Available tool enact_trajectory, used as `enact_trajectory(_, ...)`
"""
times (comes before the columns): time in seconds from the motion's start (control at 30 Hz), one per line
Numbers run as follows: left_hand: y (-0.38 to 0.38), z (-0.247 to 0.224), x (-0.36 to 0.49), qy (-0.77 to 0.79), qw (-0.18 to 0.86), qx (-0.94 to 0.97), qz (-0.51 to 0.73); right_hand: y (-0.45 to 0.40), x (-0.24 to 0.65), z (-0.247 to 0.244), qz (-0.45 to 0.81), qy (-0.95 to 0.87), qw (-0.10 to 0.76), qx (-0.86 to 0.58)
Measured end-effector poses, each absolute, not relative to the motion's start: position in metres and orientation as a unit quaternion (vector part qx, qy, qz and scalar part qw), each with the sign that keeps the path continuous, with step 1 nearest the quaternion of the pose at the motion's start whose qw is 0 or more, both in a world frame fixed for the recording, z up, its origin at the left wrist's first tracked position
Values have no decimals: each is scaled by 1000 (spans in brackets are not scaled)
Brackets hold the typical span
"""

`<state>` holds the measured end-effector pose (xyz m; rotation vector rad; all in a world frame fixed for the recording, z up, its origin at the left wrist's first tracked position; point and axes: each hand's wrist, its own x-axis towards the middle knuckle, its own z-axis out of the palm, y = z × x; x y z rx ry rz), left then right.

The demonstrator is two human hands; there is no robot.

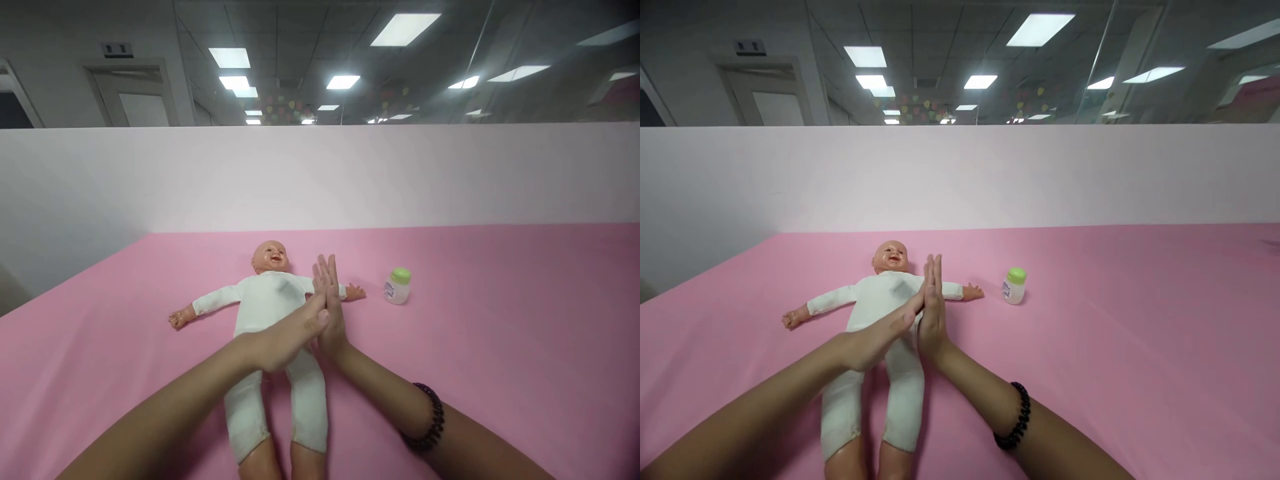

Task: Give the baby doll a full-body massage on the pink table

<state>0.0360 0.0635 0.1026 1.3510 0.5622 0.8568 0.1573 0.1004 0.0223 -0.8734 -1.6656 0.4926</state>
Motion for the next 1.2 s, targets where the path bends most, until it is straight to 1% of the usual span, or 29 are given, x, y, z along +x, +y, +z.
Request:
enact_trajectory(0.1,78,95,13,253,559,703,359,111,162,21,295,-648,607,-353)
enact_trajectory(0.17,90,81,-3,288,489,732,377,114,163,18,335,-646,598,-335)
enact_trajectory(0.27,105,59,-24,340,406,751,393,116,164,13,335,-709,534,-316)
enact_trajectory(0.33,110,49,-31,360,399,748,388,118,165,10,336,-761,465,-303)
enact_trajectory(0.43,114,44,-33,338,402,765,373,122,168,9,334,-801,382,-317)
enact_trajectory(0.57,120,39,-31,310,333,828,329,131,172,13,320,-820,306,-364)
enact_trajectory(0.67,124,30,-32,332,276,850,302,137,168,24,317,-831,253,-381)
enact_trajectory(0.73,124,23,-33,356,259,845,305,142,161,29,321,-824,240,-400)
enact_trajectory(0.83,125,11,-35,431,260,803,320,148,150,27,325,-778,269,-466)
enact_trajectory(0.97,128,-3,-37,513,300,716,366,152,146,7,286,-712,351,-537)
enact_trajectory(1.1,128,-4,-36,502,311,662,462,147,155,-6,204,-695,460,-513)
enact_trajectory(1.2,126,3,-36,469,301,678,479,143,157,-6,173,-712,518,-442)
